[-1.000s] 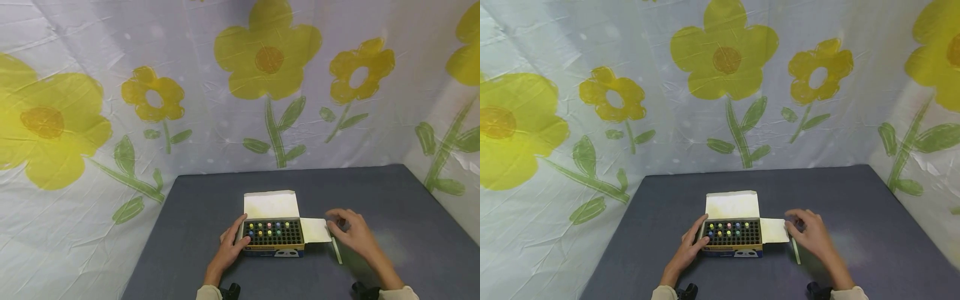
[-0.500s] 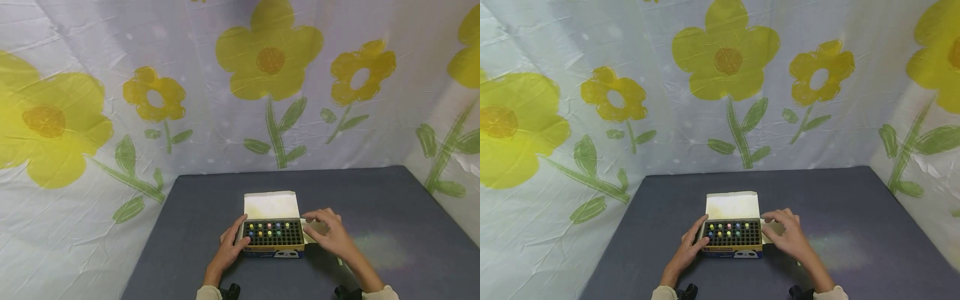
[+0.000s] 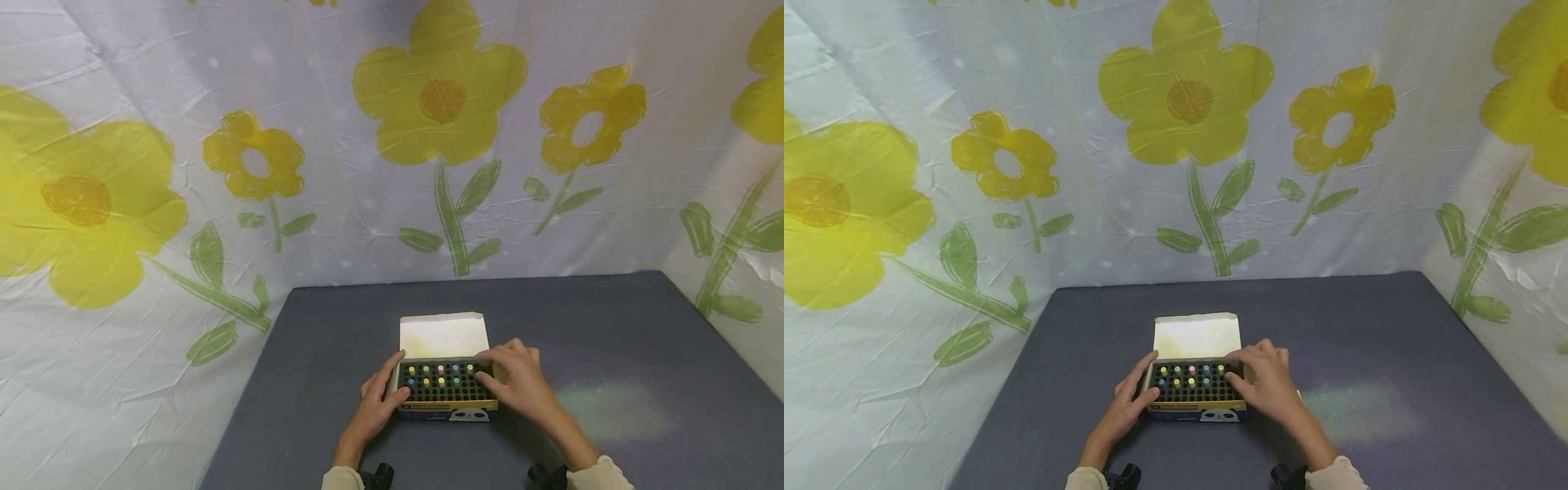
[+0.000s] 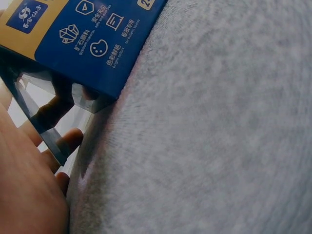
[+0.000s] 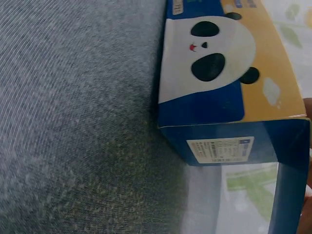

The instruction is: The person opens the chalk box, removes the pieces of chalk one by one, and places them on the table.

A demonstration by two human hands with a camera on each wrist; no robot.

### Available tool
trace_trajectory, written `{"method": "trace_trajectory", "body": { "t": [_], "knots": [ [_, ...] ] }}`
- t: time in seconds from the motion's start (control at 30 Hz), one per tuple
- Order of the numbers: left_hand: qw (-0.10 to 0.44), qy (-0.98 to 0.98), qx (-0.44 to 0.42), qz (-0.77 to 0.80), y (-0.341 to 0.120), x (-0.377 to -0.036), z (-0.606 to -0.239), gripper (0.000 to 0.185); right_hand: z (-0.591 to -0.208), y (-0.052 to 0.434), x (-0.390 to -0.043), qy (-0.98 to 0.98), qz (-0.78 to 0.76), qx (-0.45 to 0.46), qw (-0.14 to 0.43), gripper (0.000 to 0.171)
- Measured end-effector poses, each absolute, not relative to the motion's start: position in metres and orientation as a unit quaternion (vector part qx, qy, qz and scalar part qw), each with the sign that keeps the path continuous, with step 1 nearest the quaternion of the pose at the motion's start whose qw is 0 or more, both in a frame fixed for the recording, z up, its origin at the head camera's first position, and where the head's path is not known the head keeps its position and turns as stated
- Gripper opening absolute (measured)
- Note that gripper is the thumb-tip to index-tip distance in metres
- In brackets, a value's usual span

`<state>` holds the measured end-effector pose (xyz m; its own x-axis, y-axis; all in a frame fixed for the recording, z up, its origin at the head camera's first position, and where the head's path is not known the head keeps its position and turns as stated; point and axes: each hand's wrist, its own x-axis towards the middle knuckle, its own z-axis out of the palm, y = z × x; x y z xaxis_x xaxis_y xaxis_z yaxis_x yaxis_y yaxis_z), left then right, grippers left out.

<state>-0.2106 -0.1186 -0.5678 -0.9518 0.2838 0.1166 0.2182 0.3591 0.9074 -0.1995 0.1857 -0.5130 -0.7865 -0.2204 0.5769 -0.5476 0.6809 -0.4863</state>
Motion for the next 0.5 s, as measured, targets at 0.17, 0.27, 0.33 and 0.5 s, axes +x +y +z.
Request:
{"method": "trace_trajectory", "body": {
  "t": [0.17, 0.27, 0.33, 0.5],
  "knots": [
    [0.035, 0.823, 0.145, 0.547, -0.118, -0.211, -0.567, 0.061, -0.513, 0.182, -0.200, -0.895, 0.306, 0.212, 0.248, 0.030],
    [0.034, 0.825, 0.142, 0.546, -0.118, -0.211, -0.568, 0.061, -0.514, 0.180, -0.202, -0.901, 0.290, 0.206, 0.248, 0.029],
    [0.032, 0.826, 0.143, 0.544, -0.118, -0.211, -0.569, 0.060, -0.514, 0.178, -0.203, -0.906, 0.280, 0.201, 0.243, 0.028],
    [0.031, 0.825, 0.148, 0.545, -0.118, -0.211, -0.569, 0.060, -0.511, 0.174, -0.203, -0.920, 0.258, 0.187, 0.229, 0.025]
  ]
}}
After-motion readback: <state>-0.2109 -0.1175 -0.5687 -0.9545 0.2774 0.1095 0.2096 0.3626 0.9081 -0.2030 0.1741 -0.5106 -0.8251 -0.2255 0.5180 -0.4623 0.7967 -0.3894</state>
